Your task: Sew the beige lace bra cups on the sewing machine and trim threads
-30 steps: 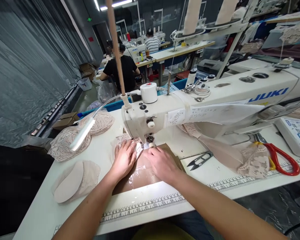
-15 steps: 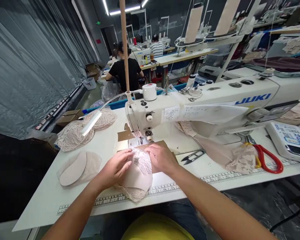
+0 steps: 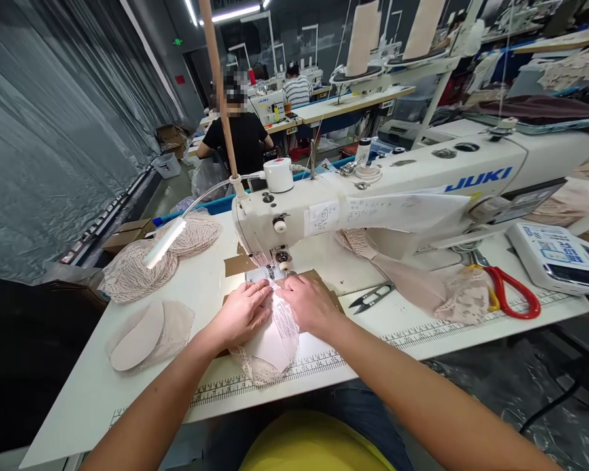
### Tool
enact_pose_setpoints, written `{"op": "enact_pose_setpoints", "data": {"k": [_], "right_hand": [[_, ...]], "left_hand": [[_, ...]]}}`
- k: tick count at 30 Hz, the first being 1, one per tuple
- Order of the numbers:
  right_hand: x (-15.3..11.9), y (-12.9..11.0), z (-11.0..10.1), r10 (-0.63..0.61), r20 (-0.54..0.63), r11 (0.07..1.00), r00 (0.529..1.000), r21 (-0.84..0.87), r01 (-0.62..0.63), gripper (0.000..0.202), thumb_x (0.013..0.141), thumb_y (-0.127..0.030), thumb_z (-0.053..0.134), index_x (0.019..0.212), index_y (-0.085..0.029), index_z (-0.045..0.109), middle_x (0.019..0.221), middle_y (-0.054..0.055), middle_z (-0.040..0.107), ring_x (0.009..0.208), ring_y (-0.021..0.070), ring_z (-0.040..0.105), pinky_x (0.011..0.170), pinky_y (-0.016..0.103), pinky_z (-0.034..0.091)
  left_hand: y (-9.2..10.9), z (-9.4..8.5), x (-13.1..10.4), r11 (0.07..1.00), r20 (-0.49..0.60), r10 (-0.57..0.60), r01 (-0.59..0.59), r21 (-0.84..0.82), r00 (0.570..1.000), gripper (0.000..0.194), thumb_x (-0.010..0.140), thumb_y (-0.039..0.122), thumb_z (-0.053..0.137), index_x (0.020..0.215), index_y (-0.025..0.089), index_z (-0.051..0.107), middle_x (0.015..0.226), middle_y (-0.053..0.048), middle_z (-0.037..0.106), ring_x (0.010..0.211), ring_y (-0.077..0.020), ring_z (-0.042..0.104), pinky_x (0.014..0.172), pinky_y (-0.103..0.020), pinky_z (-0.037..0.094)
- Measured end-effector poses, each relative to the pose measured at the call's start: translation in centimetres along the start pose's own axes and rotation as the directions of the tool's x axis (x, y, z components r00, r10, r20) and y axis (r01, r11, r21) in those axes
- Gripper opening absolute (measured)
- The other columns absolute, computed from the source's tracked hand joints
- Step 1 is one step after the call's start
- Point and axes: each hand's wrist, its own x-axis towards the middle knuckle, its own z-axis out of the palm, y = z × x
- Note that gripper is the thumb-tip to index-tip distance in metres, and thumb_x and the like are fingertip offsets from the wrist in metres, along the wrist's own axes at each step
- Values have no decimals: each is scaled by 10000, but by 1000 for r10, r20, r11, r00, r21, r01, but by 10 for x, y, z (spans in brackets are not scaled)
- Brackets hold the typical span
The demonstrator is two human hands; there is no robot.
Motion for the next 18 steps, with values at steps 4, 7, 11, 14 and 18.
{"op": "enact_pose_setpoints", "data": {"k": [4,7,11,14,18], "right_hand": [[2,0,2,19,-11,1000,1000,-1,-19,333,880,-59,430,1043,-214,675,834,46,564,775,166,465,657,274,316],[3,-1,5,28,-32,999,999,-21,-28,311,889,-64,418,997,-200,675,839,49,573,769,166,469,650,277,310],[5,-1,10,22,-79,998,997,-54,-26,283,903,-105,423,993,-206,672,822,45,568,743,168,463,629,291,291],[5,1,13,-5,-95,998,995,-59,0,292,900,-111,427,1022,-218,668,813,43,558,736,170,456,606,293,275],[2,5,13,-51,-95,997,994,48,56,297,910,-123,424,1022,-225,680,796,35,563,703,155,459,593,272,297]], "left_hand": [[-6,4,5,1000,1,19,-19,24,1000,458,905,293,426,1310,90,490,1392,-161,471,1156,-289,494,941,-454,460],[-15,4,10,997,-7,72,-72,7,997,455,892,271,445,1306,91,496,1394,-172,467,1197,-288,486,969,-455,452],[-27,2,17,989,-2,144,-144,-24,990,460,841,197,472,1288,95,512,1386,-171,476,1228,-282,480,1011,-456,437],[-36,0,22,981,45,190,-188,-42,981,526,782,134,492,1305,84,494,1402,-168,458,1280,-277,437,1045,-444,415],[-39,-3,18,979,51,199,-196,-59,979,542,754,55,462,1293,86,506,1399,-168,459,1281,-276,436,1059,-451,396]]}}
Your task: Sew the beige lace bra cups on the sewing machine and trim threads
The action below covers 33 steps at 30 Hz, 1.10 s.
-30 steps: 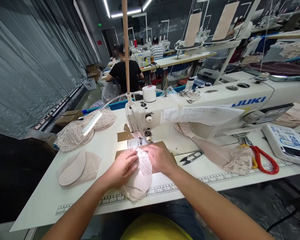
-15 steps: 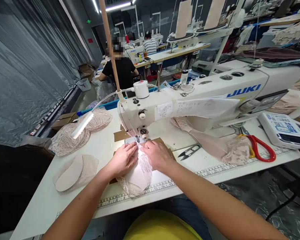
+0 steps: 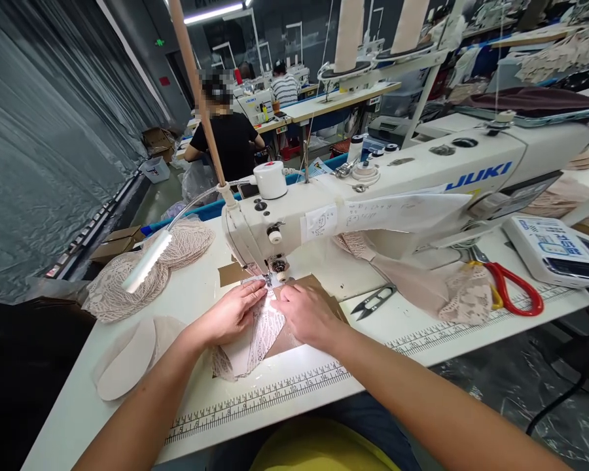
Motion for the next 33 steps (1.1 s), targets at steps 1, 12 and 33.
{"op": "enact_pose_setpoints", "data": {"k": [1,12,33], "right_hand": [[-1,2,0,5,-7,999,1000,44,-5,304,910,-120,421,1023,-220,685,786,34,569,689,150,466,590,264,311],[-3,10,-7,130,-52,948,990,300,-109,319,836,-71,435,960,-183,707,935,59,672,818,169,609,711,266,485],[-40,-13,-10,-86,48,991,995,104,81,389,772,12,414,1019,-189,638,843,48,553,746,164,410,677,270,313]], "left_hand": [[3,-1,-3,1000,-22,-9,9,-2,1000,519,759,44,450,1269,99,528,1378,-161,482,1261,-274,453,1044,-452,406],[48,14,-20,991,-197,-132,128,-31,971,270,913,211,418,702,165,582,707,-51,565,686,-171,494,649,-316,408],[43,13,-28,956,-235,-209,148,-254,949,164,908,174,405,800,171,528,752,-46,562,703,-169,495,651,-306,416]]}}
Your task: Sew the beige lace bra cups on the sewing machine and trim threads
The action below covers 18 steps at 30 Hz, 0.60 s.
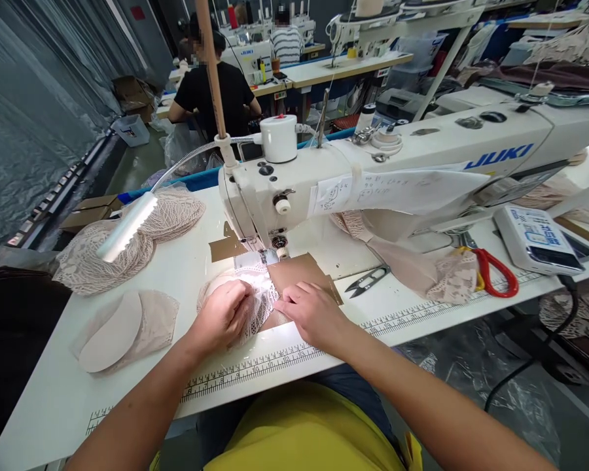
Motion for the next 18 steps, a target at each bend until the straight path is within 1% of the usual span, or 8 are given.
{"op": "enact_pose_setpoints", "data": {"k": [3,5,7,13,18], "right_hand": [[-1,0,1,2,-15,1000,1000,7,-2,391,765,15,417,1012,-191,638,849,47,560,756,166,414,684,274,310],[-1,0,2,4,-17,1000,1000,4,-4,394,768,16,419,1024,-194,634,859,46,567,762,166,420,690,277,312],[-2,0,2,1,-17,1000,1000,-5,-2,381,787,4,420,1036,-195,629,864,48,574,760,165,423,691,279,314],[-2,-1,2,4,-11,1000,1000,-6,-4,370,810,-9,411,1039,-198,632,872,49,586,764,164,433,695,282,324],[-1,-1,-1,5,-6,1000,1000,5,-5,360,830,-28,412,1045,-200,644,863,52,589,758,163,438,681,278,332]], "left_hand": [[0,1,-1,994,56,90,-93,60,994,183,921,194,415,890,164,592,832,-63,594,773,-180,514,723,-333,424],[0,3,-2,982,71,153,-159,100,986,229,938,207,401,973,177,625,889,-72,605,812,-185,516,756,-349,422],[0,6,-3,970,74,194,-203,137,978,269,951,216,385,1029,192,641,887,-73,605,811,-183,510,754,-351,420],[1,11,-3,946,89,212,-227,229,973,307,958,237,375,1116,208,636,836,-71,573,765,-178,478,715,-340,412],[4,13,-1,945,109,196,-218,245,974,331,957,229,353,1138,194,628,835,-81,560,775,-192,470,703,-345,411]]}}
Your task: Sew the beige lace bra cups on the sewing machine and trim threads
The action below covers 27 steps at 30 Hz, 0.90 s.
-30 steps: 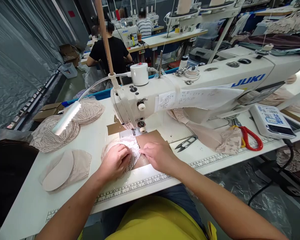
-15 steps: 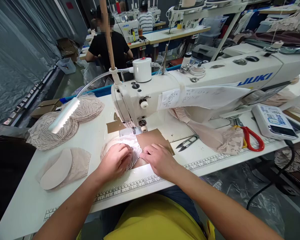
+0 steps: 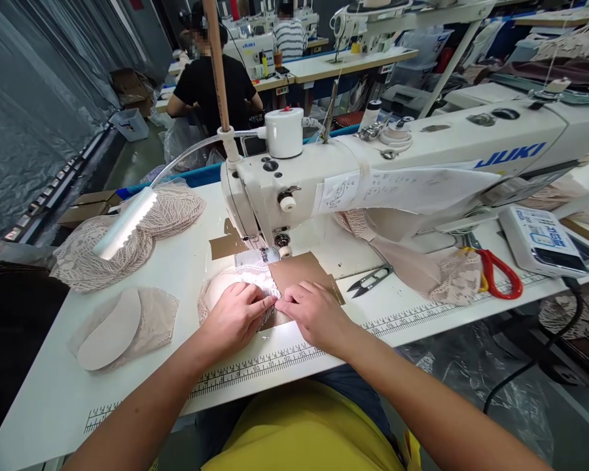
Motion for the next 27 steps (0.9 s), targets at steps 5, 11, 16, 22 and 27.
{"op": "enact_pose_setpoints", "data": {"k": [5,11,16,22,27], "right_hand": [[2,2,-2,26,-70,999,997,48,-23,333,899,-84,369,1045,-174,654,832,54,598,708,156,432,642,270,344],[8,2,-2,65,27,996,998,-63,-64,401,801,11,396,1057,-166,647,823,58,555,731,170,423,654,280,339],[11,0,-1,68,38,992,997,-106,-63,385,770,28,421,1007,-169,652,793,54,528,730,174,407,645,280,315],[10,-1,2,69,13,989,998,-136,-66,344,815,10,393,957,-163,655,753,48,505,684,171,366,597,289,269],[13,-1,-1,60,7,993,998,-107,-59,315,863,-38,373,925,-153,660,768,57,525,704,178,378,614,295,280]], "left_hand": [[1,0,0,1000,-1,2,-2,-19,1000,337,938,190,378,1175,215,616,850,-77,559,776,-189,467,705,-343,408],[-3,-2,-2,997,-20,2,-4,-73,1000,342,926,167,381,1164,224,621,923,-91,600,825,-200,503,735,-372,445],[-12,-4,6,997,-53,-64,61,-42,997,372,901,137,379,1207,198,582,1283,-109,546,970,-228,535,802,-403,492],[-18,-3,13,991,55,-74,67,117,996,434,846,106,410,1248,136,569,1342,-89,539,910,-261,524,782,-426,503],[-20,-7,13,989,92,-53,40,142,994,462,822,96,428,1265,106,559,1359,-102,525,893,-269,522,766,-435,492]]}}
